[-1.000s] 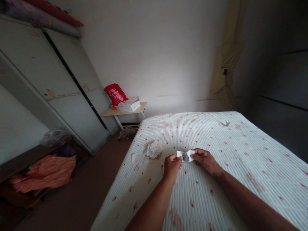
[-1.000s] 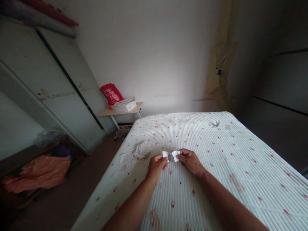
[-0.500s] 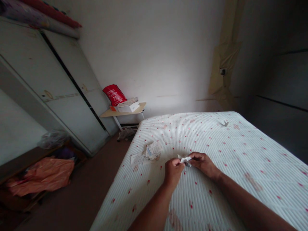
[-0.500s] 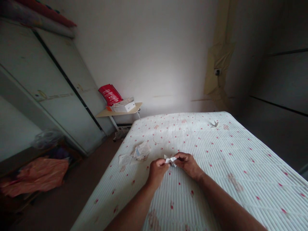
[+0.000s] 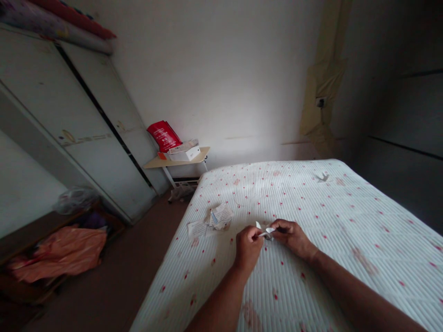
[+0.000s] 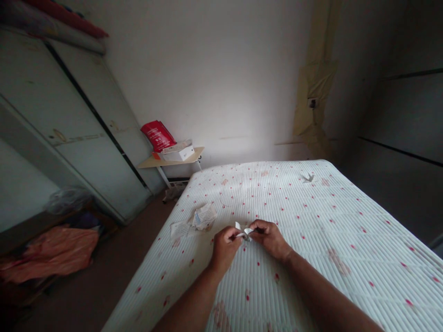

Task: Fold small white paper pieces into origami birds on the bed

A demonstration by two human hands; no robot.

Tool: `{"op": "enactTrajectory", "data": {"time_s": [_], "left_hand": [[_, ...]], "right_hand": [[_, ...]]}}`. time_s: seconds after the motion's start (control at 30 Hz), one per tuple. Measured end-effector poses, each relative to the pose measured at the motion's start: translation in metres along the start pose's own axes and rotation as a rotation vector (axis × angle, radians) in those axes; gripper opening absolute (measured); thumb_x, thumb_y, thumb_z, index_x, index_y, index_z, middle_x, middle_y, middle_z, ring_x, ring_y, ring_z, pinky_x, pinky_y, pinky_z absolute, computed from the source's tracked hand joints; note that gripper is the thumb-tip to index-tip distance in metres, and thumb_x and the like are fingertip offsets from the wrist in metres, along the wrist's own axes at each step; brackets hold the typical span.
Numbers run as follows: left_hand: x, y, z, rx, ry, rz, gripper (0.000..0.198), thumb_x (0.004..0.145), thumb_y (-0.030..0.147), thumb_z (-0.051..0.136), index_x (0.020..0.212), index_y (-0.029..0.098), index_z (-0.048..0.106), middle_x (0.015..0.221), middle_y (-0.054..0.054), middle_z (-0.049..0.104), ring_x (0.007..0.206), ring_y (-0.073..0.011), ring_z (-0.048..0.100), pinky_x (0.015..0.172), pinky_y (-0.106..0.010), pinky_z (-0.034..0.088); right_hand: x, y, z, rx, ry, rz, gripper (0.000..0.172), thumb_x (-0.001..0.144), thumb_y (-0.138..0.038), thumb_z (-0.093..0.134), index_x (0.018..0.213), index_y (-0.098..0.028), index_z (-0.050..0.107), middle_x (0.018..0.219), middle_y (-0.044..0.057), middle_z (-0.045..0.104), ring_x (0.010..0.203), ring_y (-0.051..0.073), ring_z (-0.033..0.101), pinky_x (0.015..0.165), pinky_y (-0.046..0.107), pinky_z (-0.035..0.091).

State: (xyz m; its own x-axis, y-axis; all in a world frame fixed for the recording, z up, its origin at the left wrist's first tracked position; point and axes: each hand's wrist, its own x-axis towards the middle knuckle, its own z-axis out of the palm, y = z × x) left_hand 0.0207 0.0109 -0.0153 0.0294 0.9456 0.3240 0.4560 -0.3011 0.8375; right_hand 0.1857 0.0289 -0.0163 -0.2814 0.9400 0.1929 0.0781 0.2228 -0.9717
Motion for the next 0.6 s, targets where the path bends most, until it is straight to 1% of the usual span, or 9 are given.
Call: {"op": "enactTrajectory", "data": {"time_s": [0.13,0.27,0.47,0.6], "left_hand": [[-0.0007,0.0051,-0.0020,-0.029,0.022,0.036,0.015,0.062,0.007,0.050,0.064,0.016,0.062,0.064,0.001,0.062,0.064,-0.0122,0.056,0.062,-0.021,0.041],[0.0003,0.0044,-0.0001,-0.032,-0.005,0.048,0.018,0.062,0.004,0.048,0.063,0.016,0.062,0.065,0.000,0.062,0.065,-0.0123,0.056,0.063,-0.021,0.042],[0.0008,0.0014,-0.0001,-0.091,-0.075,-0.016,0.022,0.065,0.005,0.050,0.073,0.016,0.068,0.074,-0.002,0.067,0.071,-0.0146,0.060,0.068,-0.023,0.045],[0.0000,0.0025,-0.0026,-0.110,-0.091,0.044,0.021,0.069,0.010,0.054,0.080,0.017,0.071,0.080,-0.004,0.069,0.079,-0.0166,0.061,0.077,-0.026,0.045]], "right_hand": [[0.0012,-0.0008,0.0000,0.030,0.096,0.020,0.020,0.068,-0.036,0.066,0.067,-0.017,0.059,0.063,-0.002,0.057,0.059,0.011,0.050,0.057,0.024,0.040],[0.0009,-0.0011,0.0001,0.022,0.139,0.021,0.022,0.068,-0.039,0.065,0.066,-0.018,0.058,0.063,-0.001,0.056,0.060,0.013,0.050,0.057,0.025,0.040],[-0.0001,-0.0040,0.0000,0.032,0.126,0.006,0.022,0.069,-0.039,0.064,0.068,-0.018,0.058,0.069,0.001,0.059,0.065,0.014,0.053,0.062,0.027,0.042],[0.0001,-0.0038,-0.0001,0.025,0.104,-0.010,0.020,0.071,-0.037,0.063,0.068,-0.018,0.059,0.070,0.001,0.060,0.066,0.014,0.053,0.064,0.027,0.042]]}}
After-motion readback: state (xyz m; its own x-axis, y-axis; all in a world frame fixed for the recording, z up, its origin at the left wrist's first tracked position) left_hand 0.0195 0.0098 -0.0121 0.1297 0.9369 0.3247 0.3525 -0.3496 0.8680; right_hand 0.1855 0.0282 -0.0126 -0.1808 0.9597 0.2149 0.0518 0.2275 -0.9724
